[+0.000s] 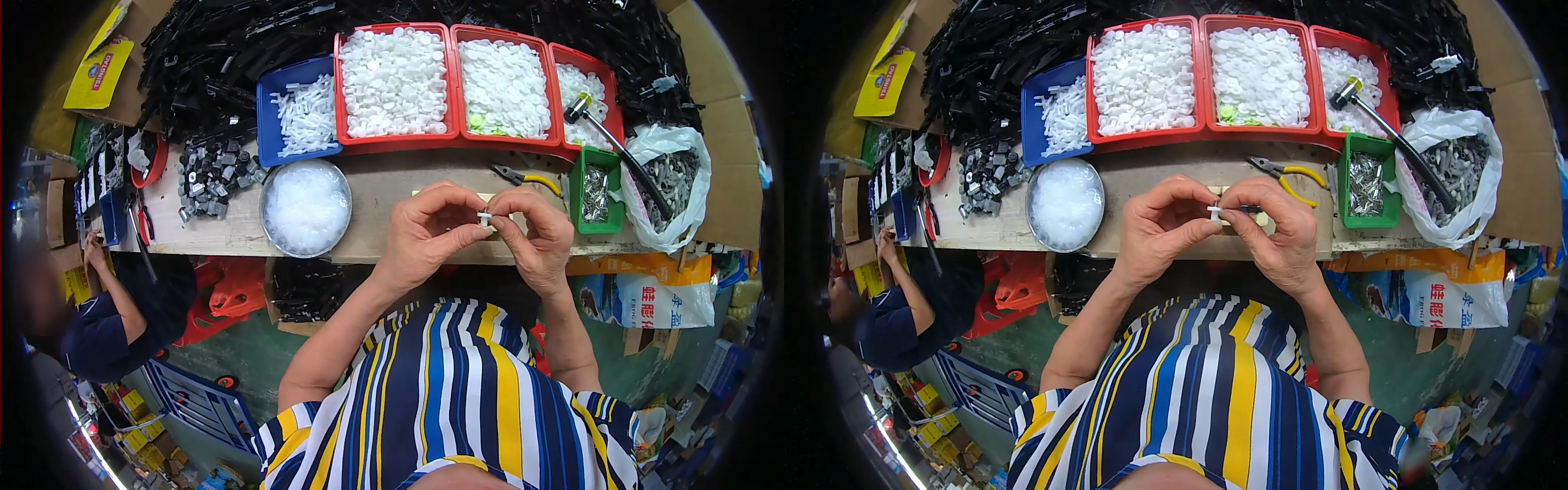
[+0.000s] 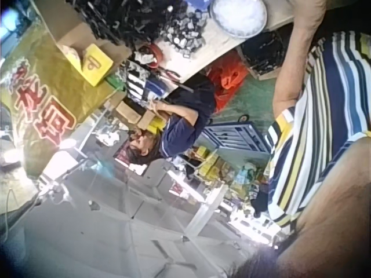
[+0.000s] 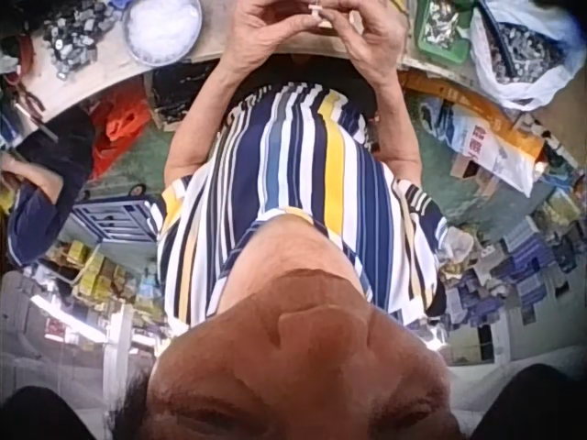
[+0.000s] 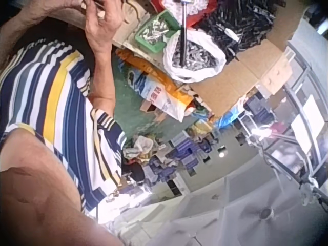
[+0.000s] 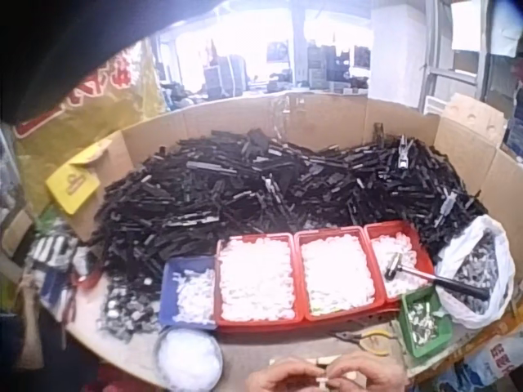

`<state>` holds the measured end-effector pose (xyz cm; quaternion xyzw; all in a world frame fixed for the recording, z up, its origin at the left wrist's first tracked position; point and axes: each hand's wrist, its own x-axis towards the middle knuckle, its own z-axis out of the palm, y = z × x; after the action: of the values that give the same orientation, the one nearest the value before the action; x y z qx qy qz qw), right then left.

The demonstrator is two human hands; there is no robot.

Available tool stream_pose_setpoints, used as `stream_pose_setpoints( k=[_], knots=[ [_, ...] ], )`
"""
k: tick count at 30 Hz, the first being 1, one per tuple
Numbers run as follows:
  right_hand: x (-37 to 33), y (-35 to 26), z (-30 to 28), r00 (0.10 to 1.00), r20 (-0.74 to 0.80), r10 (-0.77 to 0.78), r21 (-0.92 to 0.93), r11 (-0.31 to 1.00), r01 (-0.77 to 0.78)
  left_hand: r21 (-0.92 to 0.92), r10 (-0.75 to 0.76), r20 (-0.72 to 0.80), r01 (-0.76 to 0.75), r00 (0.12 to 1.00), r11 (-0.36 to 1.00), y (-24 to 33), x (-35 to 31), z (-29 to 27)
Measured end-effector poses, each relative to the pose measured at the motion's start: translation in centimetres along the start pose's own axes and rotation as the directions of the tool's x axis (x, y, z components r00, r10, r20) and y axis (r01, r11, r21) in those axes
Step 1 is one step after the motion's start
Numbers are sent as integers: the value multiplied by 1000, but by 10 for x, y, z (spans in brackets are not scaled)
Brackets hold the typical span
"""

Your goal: The person assembles small lock mechanisms at a workbench. They pick up a black lock body, insert a white plastic component and a metal pin, and use a hammer to secure the parts. The person then uses pliers to adjust the assembly and places the finished unit into a metal bowl. This process is repeated with multiple lock units.

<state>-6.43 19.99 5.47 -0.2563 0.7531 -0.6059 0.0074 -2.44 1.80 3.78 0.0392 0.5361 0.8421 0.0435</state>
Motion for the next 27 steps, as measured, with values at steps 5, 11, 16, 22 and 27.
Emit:
stream_pose_setpoints(
  k=[5,11,16,22,27],
  knots=[
    [2,4,6,1000,20,7,-35,999,-6,133,32,-26,-28,999,991,0,-3,-6],
    [10,27,13,996,75,-43,-176,983,56,797,339,-25,-186,940,574,3,-10,-26],
    [13,46,21,978,155,-141,-287,941,181,906,409,144,-286,901,311,-10,-23,-39],
    [14,45,22,965,202,-170,-329,916,230,920,384,252,-343,888,190,-18,-22,-37],
    [12,47,22,970,199,-140,-322,925,200,918,379,280,-362,882,164,-22,-19,-40]
  ],
)
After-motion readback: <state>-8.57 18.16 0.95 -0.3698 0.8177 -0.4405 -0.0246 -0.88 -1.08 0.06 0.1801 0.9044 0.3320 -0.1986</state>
